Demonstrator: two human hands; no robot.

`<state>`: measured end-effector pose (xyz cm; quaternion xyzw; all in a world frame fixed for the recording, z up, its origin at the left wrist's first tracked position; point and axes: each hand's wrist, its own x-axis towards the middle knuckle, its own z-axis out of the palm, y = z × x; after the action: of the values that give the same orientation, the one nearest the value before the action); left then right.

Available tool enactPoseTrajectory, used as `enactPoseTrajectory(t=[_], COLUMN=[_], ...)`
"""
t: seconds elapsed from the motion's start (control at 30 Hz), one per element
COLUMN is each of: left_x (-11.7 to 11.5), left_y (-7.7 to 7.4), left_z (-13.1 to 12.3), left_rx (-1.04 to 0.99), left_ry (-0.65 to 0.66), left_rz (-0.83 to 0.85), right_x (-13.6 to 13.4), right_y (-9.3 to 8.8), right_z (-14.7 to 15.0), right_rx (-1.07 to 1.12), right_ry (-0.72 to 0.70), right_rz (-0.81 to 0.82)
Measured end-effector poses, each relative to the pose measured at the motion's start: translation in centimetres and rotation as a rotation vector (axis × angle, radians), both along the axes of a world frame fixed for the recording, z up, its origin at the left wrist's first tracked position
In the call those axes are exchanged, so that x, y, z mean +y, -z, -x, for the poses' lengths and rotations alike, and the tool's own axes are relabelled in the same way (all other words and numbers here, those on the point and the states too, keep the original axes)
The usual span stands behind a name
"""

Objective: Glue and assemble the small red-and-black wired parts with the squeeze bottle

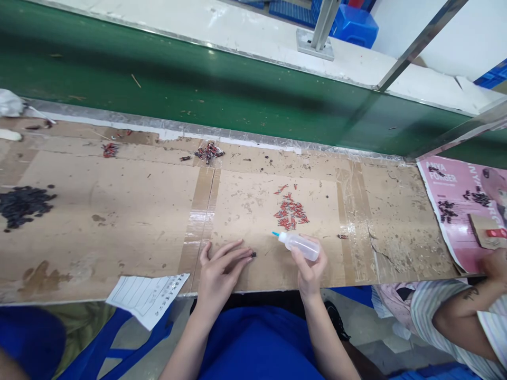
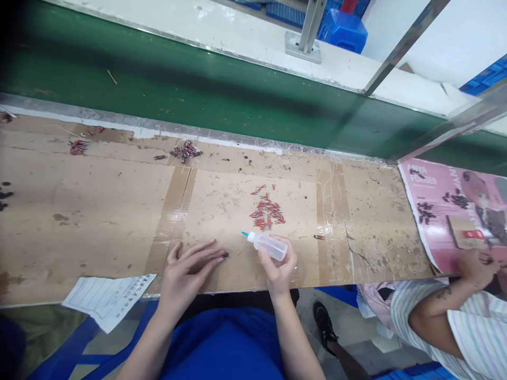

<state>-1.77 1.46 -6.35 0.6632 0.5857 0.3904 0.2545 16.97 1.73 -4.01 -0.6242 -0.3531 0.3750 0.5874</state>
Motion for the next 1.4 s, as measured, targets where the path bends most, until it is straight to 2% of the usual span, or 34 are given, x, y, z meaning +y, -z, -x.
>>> enactPoseTrajectory(t=[0.13, 0.23, 0.37, 0.53, 0.63, 0.77, 0.83, 1.0, 1.17, 1.4], left_x=[-0.3, -0.5, -0.4, -0.2, -0.2, -0.1, 0.0, -0.1, -0.1, -0.1], left_y=[0.1, 0.2, 0.1, -0.3, -0.4, -0.3, -0.2, 0.2, 0.2, 0.0], left_z=[0.3, 0.4, 0.3, 0.1, 0.1, 0.0, 0.0, 0.0, 0.0, 0.0], left_rx=[-0.092, -0.193, -0.311, -0.368, -0.39, -0.401, -0.405, -0.439, -0.435, -0.442], left_ry=[-0.059, -0.149, -0.252, -0.3, -0.306, -0.321, -0.313, -0.324, -0.33, -0.319], left_rz=[0.015, -0.016, -0.046, 0.012, 0.032, 0.033, 0.023, 0.035, 0.03, 0.036], right_x=[0.6, 1.1, 1.4, 0.8, 0.9, 2.7, 4.0, 6.1, 5.5, 5.1], right_y=[-0.6, -1.0, -1.0, -0.2, -0.2, -0.5, -0.4, 0.0, -0.3, -0.7], right_z=[1.3, 2.5, 2.9, 1.5, -0.6, -4.1, -5.3, -5.9, -6.0, -6.3], right_rx=[-0.039, -0.133, -0.227, -0.379, -0.587, -0.925, -1.053, -1.182, -1.261, -1.308], right_ry=[-0.228, -0.365, -0.458, -0.514, -0.485, -0.253, -0.215, -0.311, -0.408, -0.446], right_rz=[-0.075, -0.02, 0.014, -0.052, -0.126, -0.118, -0.089, -0.076, -0.04, -0.005])
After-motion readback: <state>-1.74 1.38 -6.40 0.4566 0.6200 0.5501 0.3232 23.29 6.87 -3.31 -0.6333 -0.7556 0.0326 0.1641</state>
